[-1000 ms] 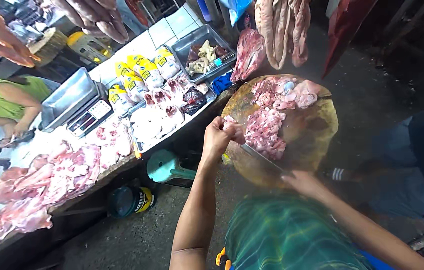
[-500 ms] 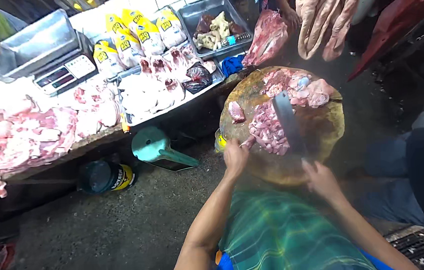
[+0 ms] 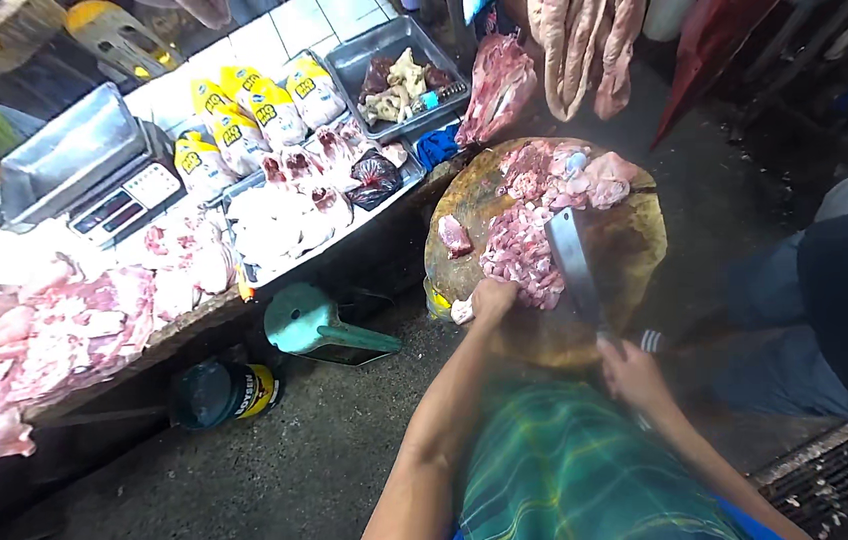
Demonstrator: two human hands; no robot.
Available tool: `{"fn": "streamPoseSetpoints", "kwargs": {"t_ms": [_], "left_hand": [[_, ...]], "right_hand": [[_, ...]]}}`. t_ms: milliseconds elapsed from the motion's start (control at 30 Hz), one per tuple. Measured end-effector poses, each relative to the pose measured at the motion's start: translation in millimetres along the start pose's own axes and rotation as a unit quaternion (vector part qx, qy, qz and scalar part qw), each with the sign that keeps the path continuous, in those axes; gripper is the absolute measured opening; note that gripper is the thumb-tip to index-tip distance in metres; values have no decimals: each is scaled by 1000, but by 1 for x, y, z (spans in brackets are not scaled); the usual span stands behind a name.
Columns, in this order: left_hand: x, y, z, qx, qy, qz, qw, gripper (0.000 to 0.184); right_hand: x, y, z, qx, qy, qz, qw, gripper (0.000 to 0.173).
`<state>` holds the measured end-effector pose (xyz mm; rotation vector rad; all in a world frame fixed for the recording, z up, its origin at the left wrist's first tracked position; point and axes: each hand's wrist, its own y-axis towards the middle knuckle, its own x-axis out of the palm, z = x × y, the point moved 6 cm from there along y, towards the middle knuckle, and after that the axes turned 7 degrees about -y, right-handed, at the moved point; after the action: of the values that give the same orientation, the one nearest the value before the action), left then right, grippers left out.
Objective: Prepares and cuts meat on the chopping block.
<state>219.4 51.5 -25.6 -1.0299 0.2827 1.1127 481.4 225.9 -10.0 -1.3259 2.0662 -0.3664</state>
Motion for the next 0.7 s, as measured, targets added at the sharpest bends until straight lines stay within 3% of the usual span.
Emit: {"fn": "streamPoseSetpoints", "kwargs": {"t_ms": [167, 267, 400, 567, 600, 700], "left_hand": [[-29, 3, -9, 21, -102, -45, 994, 34], [-63, -3, 5, 72, -122, -53, 988, 31], [-95, -10, 12, 158, -18, -35, 987, 30], [-67, 15, -50, 188, 204, 8, 961, 36], [-62, 13, -57, 198, 206, 34, 958, 39], [-51, 6, -60, 206, 215, 60, 953, 78]], "right_hand": [[-5, 1, 10, -1, 0, -4, 1000, 48], [-7, 3, 13, -1, -13, -9, 1000, 50], [-8, 4, 13, -9, -23, -11, 1000, 50], [-4, 4, 10, -19, -55, -15, 998, 51], [-3, 5, 8, -25, -65, -16, 997, 51], [1, 3, 5, -36, -98, -29, 994, 52]]}}
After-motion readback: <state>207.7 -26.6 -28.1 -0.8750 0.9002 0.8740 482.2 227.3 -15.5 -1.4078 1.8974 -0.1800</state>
